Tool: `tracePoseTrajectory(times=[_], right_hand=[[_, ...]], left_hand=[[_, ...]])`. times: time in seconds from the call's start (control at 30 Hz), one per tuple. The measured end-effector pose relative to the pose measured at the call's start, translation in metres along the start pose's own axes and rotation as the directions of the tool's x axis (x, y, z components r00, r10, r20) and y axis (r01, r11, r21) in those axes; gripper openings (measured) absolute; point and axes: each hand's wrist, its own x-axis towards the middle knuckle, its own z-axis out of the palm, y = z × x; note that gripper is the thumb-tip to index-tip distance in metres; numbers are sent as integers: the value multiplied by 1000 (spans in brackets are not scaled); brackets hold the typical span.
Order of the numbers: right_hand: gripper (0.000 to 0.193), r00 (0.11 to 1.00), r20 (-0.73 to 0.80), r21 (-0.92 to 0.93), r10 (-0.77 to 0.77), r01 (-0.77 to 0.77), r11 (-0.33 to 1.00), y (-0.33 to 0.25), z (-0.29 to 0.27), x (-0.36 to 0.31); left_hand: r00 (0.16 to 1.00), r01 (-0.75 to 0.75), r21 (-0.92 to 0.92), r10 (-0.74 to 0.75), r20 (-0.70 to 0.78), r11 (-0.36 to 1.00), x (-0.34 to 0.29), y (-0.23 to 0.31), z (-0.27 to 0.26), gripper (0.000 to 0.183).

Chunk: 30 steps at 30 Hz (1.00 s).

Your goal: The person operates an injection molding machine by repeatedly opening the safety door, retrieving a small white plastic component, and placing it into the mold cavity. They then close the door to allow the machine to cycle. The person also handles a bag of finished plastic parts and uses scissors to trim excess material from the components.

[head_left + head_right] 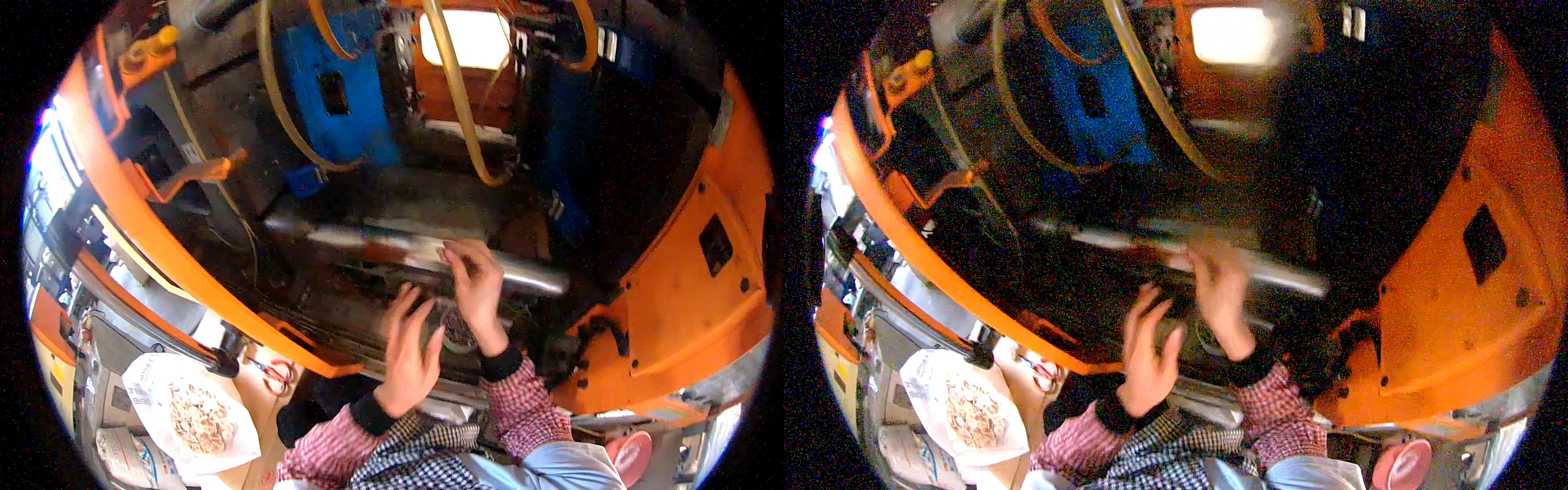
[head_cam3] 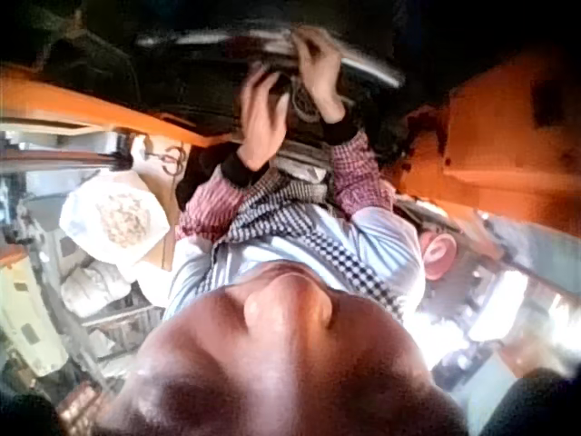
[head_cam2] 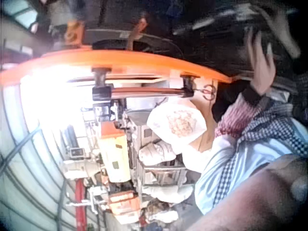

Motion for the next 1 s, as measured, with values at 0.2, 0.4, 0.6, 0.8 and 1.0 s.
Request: tracePoseTrajectory(times=[0.2,0.4,0.6,0.8,1.0], right_hand=[[13,941,-332,81,-69,101,992,24,95,158],[25,883,-469,-71,-16,-20,997,35,144,285],[26,873,-485,-81,-53,16,997,69,155,356],[27,877,-453,-156,-161,100,983,73,164,362],[26,878,-455,-159,-146,81,984,80,170,365]], left_hand=[[740,64,620,380,-555,782,0,17,-125,51],[734,324,290,-45,-677,901,-10,-27,-190,51],[724,264,219,-43,-689,939,-17,-44,-185,45],[698,289,191,-70,-713,938,-18,-43,-182,45],[671,358,203,-100,-735,911,-16,-38,-184,42]])
